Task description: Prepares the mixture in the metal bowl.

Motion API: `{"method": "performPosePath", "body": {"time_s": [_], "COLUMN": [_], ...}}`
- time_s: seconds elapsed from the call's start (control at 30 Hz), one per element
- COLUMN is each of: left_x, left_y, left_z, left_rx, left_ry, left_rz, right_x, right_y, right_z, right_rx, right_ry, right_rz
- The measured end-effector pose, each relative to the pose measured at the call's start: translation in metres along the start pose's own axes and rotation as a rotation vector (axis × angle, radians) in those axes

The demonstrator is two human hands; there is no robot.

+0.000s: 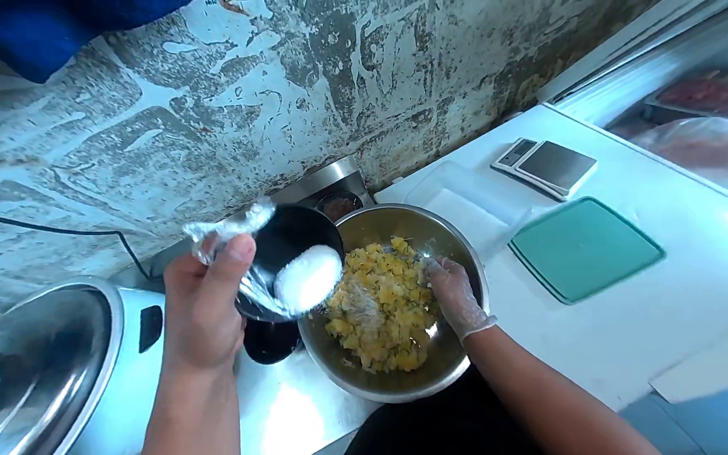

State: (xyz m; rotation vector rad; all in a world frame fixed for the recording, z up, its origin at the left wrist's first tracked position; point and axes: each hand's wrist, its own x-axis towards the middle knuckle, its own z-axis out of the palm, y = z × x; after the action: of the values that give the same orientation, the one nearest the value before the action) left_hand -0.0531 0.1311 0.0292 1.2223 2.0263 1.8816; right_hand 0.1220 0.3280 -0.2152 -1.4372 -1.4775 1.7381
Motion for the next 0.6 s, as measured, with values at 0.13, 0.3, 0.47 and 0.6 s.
{"method": "performPosePath", "body": {"time_s": [0.13,0.3,0.47,0.6], "left_x": [0.03,0.056,0.073,0.081], "left_y": [-0.001,-0.008,-0.021,-0.031], "left_z": [0.002,0.0,-0.003,0.006], "left_rx": [0.054,0.129,0.24,0.299], "left_ry": [0.053,0.102,0.243,0.275], "left_rz": [0.039,0.033,-0.045,-0.104], "right_x": [0.0,-0.005,-0.006,-0.006], "right_y": [0.0,-0.006,-0.01,-0.016], "right_z": [0.001,-0.002,-0.004,-0.004], "right_rx": [0.022,0.089,0.075,0.103], "right_ry": [-0.01,-0.037,-0.066,-0.096], "right_rz": [-0.013,-0.008,0.011,0.034]}}
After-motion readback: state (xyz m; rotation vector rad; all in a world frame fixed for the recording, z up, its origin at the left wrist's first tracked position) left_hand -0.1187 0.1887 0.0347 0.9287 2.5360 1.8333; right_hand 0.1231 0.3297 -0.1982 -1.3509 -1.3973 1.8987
